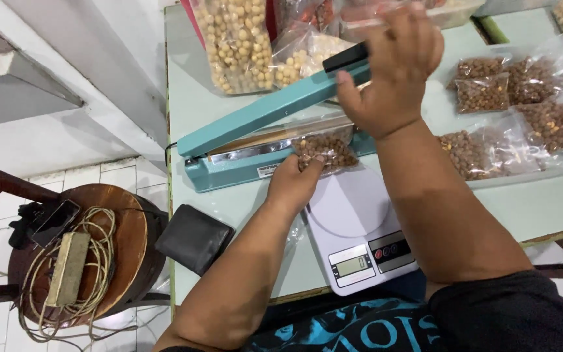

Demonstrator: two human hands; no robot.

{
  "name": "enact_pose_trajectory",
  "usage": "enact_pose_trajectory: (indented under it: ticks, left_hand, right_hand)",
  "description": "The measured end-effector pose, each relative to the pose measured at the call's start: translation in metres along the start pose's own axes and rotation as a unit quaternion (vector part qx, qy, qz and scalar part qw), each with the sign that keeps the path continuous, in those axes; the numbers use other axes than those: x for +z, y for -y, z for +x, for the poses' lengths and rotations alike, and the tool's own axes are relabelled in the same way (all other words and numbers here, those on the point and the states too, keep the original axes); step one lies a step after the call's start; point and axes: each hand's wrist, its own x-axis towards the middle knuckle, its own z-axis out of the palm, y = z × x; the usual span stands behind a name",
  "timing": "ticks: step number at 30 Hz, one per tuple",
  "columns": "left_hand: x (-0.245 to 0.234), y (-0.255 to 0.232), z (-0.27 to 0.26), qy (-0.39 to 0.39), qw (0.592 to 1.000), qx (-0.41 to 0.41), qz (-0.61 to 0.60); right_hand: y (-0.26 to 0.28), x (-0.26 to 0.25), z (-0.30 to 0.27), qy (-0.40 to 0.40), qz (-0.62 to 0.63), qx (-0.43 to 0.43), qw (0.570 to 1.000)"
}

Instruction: Weighing small bags of nuts on a digital scale and sealing them using a manual heat sealer.

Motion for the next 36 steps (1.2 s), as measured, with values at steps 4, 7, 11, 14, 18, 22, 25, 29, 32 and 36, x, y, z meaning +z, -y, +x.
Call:
enact_pose_trajectory:
  ticks: [4, 7, 11, 14, 18, 22, 25, 29, 32, 36]
  left_hand:
    - [0.003, 0.006, 0.005, -0.003, 1.0, 0.004, 0.004]
    - [0.003, 0.008, 0.008, -0.005, 1.0, 0.007, 0.013]
    - [0.003, 0.016, 0.011, -0.022, 0.995, 0.091, -0.02]
    - [0.003, 0.017, 0.01, -0.018, 0.996, 0.09, -0.019]
    - [0.002, 0.017, 0.013, -0.012, 0.995, 0.096, -0.017]
    - [0.002, 0.018, 0.012, -0.013, 0.996, 0.092, -0.012]
    - [0.003, 0.016, 0.013, -0.014, 0.996, 0.088, -0.002]
    - [0.003, 0.015, 0.012, -0.018, 0.996, 0.084, -0.004]
    - [0.002, 0.014, 0.011, -0.016, 0.996, 0.086, -0.011]
    - [0.002, 0.012, 0.006, -0.017, 0.996, 0.08, -0.02]
  right_hand:
    - [-0.022, 0.033, -0.067, -0.058, 0.063, 0.188, 0.979]
    - [-0.026, 0.042, -0.089, 0.03, 0.145, 0.314, 0.938]
    - [-0.027, 0.034, -0.085, 0.314, -0.015, 0.181, 0.932]
    - [-0.027, 0.026, -0.08, 0.42, -0.027, 0.192, 0.887]
    - [-0.018, 0.018, -0.07, 0.419, 0.034, 0.23, 0.878]
    - [-0.019, 0.011, -0.062, 0.402, 0.082, 0.26, 0.874]
    - [-0.021, 0.002, -0.052, 0.389, 0.169, 0.287, 0.859]
    - [-0.016, -0.006, -0.041, 0.358, 0.238, 0.315, 0.846]
    - [-0.007, -0.023, -0.023, 0.372, 0.239, 0.305, 0.843]
    - [0.009, -0.038, -0.008, 0.36, 0.253, 0.28, 0.853]
